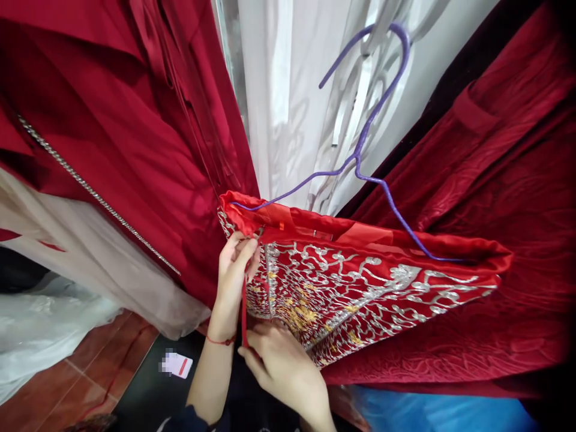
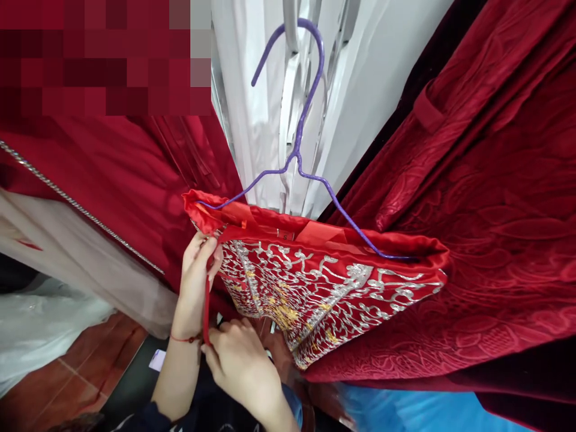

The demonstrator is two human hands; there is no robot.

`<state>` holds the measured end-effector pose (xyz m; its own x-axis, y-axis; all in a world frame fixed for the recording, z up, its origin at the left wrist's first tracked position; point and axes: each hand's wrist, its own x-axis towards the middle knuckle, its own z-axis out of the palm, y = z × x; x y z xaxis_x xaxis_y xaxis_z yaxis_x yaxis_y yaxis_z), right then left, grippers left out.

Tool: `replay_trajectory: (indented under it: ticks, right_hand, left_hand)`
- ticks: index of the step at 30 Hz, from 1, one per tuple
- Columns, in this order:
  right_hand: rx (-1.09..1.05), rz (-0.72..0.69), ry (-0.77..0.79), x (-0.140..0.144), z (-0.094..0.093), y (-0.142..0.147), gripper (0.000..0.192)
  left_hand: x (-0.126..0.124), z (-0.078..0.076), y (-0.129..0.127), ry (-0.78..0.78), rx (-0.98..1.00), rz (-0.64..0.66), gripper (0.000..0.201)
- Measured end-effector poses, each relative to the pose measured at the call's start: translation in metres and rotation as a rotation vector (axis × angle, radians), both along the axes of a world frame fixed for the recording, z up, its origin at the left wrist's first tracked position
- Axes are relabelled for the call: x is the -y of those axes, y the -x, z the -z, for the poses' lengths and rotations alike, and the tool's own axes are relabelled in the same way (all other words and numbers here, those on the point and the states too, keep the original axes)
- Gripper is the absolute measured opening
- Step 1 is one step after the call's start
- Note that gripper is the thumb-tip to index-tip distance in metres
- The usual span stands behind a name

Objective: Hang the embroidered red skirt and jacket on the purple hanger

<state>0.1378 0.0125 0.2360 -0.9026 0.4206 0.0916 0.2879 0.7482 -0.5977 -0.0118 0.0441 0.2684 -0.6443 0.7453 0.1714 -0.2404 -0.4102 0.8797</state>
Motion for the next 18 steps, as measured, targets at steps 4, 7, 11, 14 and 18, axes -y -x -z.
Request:
replay_trajectory:
  ticks: [4,7,11,14,18]
  right_hand:
    - [-0.587,-0.157,0.030,-0.010,-0.012,-0.016,0.015]
    - [-0.923,0.070,0.002,-0.020,-0.020,-0.023,0.013]
    - [-0.951,0.209,0.110,-0.030,-0.028,-0.012,0.022]
    - [-0.888,0.223,0.182,-0.036,-0.037,0.008,0.023]
    - [-0.734,0.352,0.121,-0.040,-0.050,0.031,0.021]
  left_hand:
    - [0.009,0.019,-0.002,0.026,-0.063,0.028,0.030]
    - [0.016,0.041,-0.002,0.026,-0.076,0.054,0.033]
    - [0.024,0.060,-0.001,-0.014,-0.068,0.081,0.040]
    - [0.028,0.058,0.000,0.021,-0.124,0.188,0.054]
    - [0.030,0.049,0.002,0.148,-0.152,0.189,0.048]
